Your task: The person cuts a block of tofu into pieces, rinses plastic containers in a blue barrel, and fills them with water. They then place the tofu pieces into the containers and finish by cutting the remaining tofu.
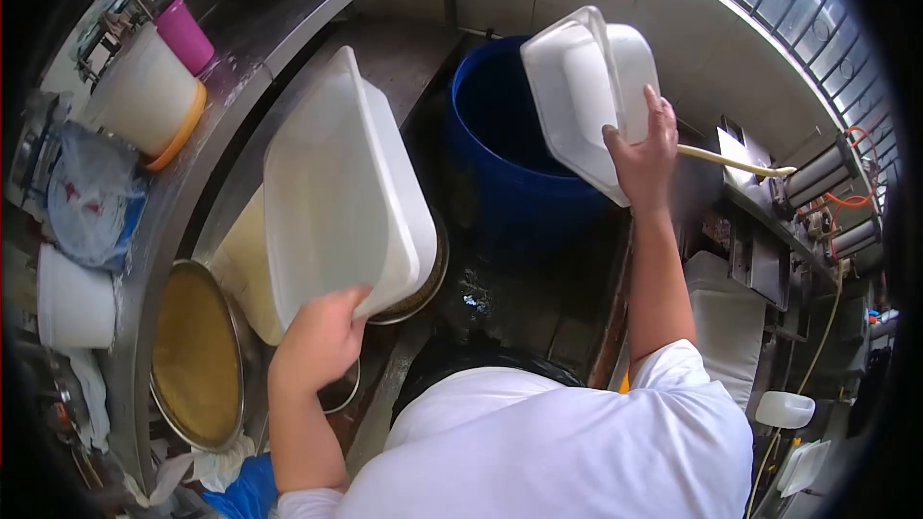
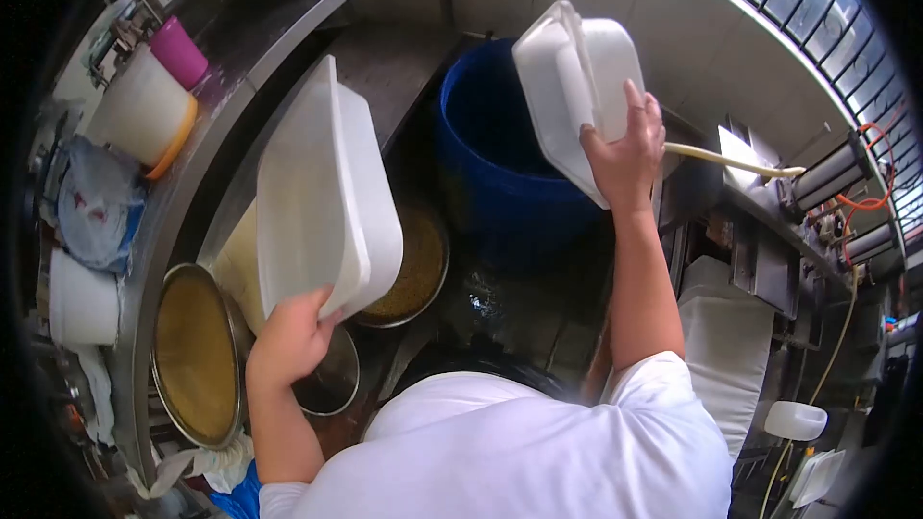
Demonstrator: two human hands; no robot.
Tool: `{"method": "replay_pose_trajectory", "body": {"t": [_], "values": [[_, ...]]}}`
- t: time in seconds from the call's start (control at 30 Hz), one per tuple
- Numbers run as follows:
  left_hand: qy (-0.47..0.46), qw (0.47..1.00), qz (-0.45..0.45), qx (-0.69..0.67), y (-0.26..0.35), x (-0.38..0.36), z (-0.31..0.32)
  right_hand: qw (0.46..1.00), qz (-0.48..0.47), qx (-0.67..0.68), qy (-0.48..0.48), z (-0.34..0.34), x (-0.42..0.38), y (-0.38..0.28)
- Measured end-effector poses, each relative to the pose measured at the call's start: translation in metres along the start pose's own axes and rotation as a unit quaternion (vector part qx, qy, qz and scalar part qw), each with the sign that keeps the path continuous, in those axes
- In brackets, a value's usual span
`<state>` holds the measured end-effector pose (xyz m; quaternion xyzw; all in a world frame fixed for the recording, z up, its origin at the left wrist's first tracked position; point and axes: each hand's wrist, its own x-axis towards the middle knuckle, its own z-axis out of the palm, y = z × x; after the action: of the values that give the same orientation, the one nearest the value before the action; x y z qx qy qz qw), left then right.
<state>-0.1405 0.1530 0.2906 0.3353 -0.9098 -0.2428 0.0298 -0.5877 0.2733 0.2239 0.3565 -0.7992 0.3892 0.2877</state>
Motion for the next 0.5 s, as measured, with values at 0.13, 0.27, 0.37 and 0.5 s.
{"method": "replay_pose_trajectory", "body": {"t": [0.13,0.27,0.37,0.5], "values": [[0.004,1.000,0.025,-0.009,-0.028,0.086,-0.004,0.998,0.042,0.027,-0.028,0.048,0.010,0.017],[0.004,0.997,0.056,-0.062,-0.068,0.181,0.001,0.994,0.087,0.005,-0.064,0.100,0.029,0.034],[0.031,0.994,0.080,-0.061,-0.091,0.258,0.007,0.997,0.077,-0.009,-0.012,0.145,0.046,0.056],[0.051,0.996,0.042,-0.054,-0.113,0.353,0.031,0.995,0.041,0.082,-0.039,0.151,0.050,0.008]]}}
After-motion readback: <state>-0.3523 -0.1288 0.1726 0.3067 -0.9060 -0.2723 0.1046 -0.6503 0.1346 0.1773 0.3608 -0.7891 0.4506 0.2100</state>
